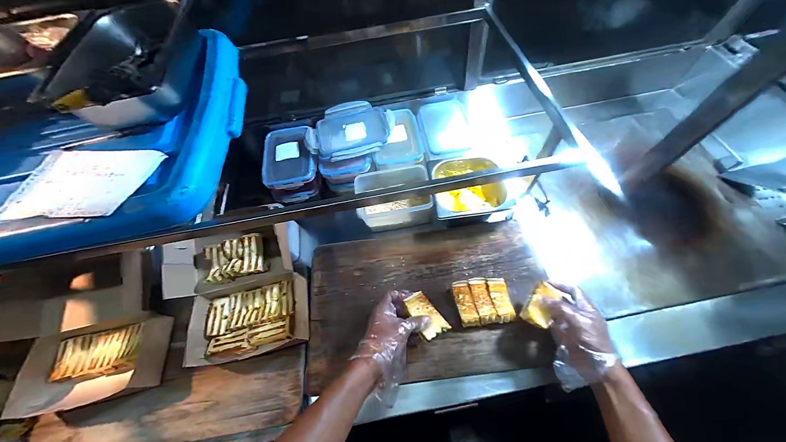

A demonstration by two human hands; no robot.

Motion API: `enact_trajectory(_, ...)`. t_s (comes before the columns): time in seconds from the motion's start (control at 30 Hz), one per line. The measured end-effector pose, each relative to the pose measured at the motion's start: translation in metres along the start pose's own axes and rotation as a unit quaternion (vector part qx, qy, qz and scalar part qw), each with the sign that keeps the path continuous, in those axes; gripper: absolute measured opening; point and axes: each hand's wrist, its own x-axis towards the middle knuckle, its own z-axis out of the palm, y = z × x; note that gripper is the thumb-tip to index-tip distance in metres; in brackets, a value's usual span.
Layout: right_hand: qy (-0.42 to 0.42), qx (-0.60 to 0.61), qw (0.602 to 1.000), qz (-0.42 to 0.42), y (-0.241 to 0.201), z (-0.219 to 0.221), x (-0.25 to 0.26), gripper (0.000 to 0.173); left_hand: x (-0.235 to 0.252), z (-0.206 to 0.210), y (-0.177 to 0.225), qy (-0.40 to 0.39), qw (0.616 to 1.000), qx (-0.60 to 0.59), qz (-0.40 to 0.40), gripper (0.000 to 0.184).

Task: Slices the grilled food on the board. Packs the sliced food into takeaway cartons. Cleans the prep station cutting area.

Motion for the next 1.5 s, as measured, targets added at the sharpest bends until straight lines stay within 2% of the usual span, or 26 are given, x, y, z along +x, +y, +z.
enact_trajectory(0.1, -0.080, 0.089, 0.993, -0.006, -0.002, 0.044, -0.023, 0.036, -0.043, -0.057, -0.003, -0.013, 0.991, -0.129, 0.036, 0.048)
enact_trajectory(0.2, -0.163, 0.096, 0.982, 0.015, 0.011, 0.128, -0.054, 0.047, -0.085, -0.146, -0.021, 0.015, 0.988, -0.114, 0.099, 0.051)
enact_trajectory(0.3, -0.227, 0.055, 0.970, 0.074, 0.027, 0.245, -0.100, 0.052, -0.128, -0.267, -0.037, 0.084, 0.978, 0.078, 0.174, 0.062)
enact_trajectory(0.37, -0.290, 0.043, 0.951, 0.098, 0.042, 0.334, -0.129, 0.057, -0.148, -0.353, -0.037, 0.161, 0.938, 0.219, 0.213, 0.065)
enact_trajectory(0.43, -0.345, -0.011, 0.935, 0.079, 0.060, 0.429, -0.155, 0.056, -0.164, -0.435, -0.025, 0.208, 0.887, 0.371, 0.179, 0.060)
enact_trajectory(0.47, -0.368, -0.078, 0.926, 0.036, 0.067, 0.475, -0.166, 0.054, -0.166, -0.472, -0.020, 0.206, 0.862, 0.436, 0.157, 0.057)
enact_trajectory(0.5, -0.394, -0.176, 0.901, -0.031, 0.073, 0.521, -0.176, 0.052, -0.163, -0.504, -0.020, 0.192, 0.838, 0.488, 0.151, 0.054)
enact_trajectory(0.53, -0.414, -0.286, 0.856, -0.117, 0.079, 0.563, -0.184, 0.049, -0.154, -0.531, -0.024, 0.172, 0.814, 0.534, 0.151, 0.051)
enact_trajectory(0.57, -0.427, -0.390, 0.794, -0.189, 0.088, 0.601, -0.189, 0.047, -0.140, -0.554, -0.031, 0.146, 0.793, 0.572, 0.152, 0.050)
enact_trajectory(0.63, -0.464, -0.548, 0.645, -0.261, 0.114, 0.659, -0.193, 0.052, -0.114, -0.582, -0.047, 0.082, 0.767, 0.624, 0.126, 0.052)
enact_trajectory(0.67, -0.476, -0.593, 0.588, -0.276, 0.131, 0.678, -0.193, 0.053, -0.105, -0.587, -0.052, 0.050, 0.764, 0.636, 0.101, 0.053)
enact_trajectory(0.7, -0.485, -0.617, 0.550, -0.286, 0.148, 0.688, -0.191, 0.054, -0.098, -0.589, -0.054, 0.023, 0.760, 0.645, 0.077, 0.051)
enact_trajectory(0.8, -0.506, -0.651, 0.496, -0.272, 0.165, 0.692, -0.185, 0.050, -0.091, -0.592, -0.053, -0.035, 0.763, 0.643, 0.051, 0.035)
enact_trajectory(0.9, -0.504, -0.673, 0.467, -0.273, 0.164, 0.683, -0.185, 0.034, -0.091, -0.596, -0.069, -0.039, 0.780, 0.619, 0.079, 0.031)
enact_trajectory(0.97, -0.499, -0.681, 0.461, -0.272, 0.163, 0.685, -0.187, 0.029, -0.090, -0.596, -0.072, -0.033, 0.785, 0.612, 0.087, 0.031)
enact_trajectory(1.13, -0.479, -0.686, 0.490, -0.245, 0.162, 0.690, -0.200, 0.026, -0.090, -0.585, -0.072, -0.004, 0.782, 0.621, 0.049, 0.027)
enact_trajectory(1.2, -0.475, -0.624, 0.537, -0.309, 0.159, 0.671, -0.205, 0.027, -0.104, -0.572, -0.066, 0.041, 0.793, 0.606, 0.038, 0.023)
enact_trajectory(1.27, -0.449, -0.519, 0.614, -0.390, 0.147, 0.627, -0.208, 0.032, -0.127, -0.552, -0.066, 0.103, 0.812, 0.567, 0.094, 0.024)
enact_trajectory(1.3, -0.430, -0.481, 0.651, -0.400, 0.136, 0.593, -0.206, 0.035, -0.136, -0.534, -0.067, 0.134, 0.830, 0.527, 0.127, 0.027)
enact_trajectory(1.33, -0.401, -0.454, 0.689, -0.397, 0.124, 0.553, -0.202, 0.036, -0.144, -0.513, -0.070, 0.162, 0.848, 0.482, 0.150, 0.029)
enact_trajectory(1.4, -0.287, -0.439, 0.760, -0.384, 0.100, 0.454, -0.177, 0.031, -0.155, -0.458, -0.075, 0.204, 0.872, 0.405, 0.183, 0.033)
enact_trajectory(1.43, -0.217, -0.464, 0.776, -0.369, 0.086, 0.398, -0.158, 0.028, -0.159, -0.425, -0.075, 0.205, 0.885, 0.370, 0.192, 0.033)
enact_trajectory(1.5, -0.110, -0.579, 0.760, -0.274, 0.044, 0.281, -0.109, 0.030, -0.162, -0.348, -0.073, 0.155, 0.923, 0.301, 0.182, 0.032)
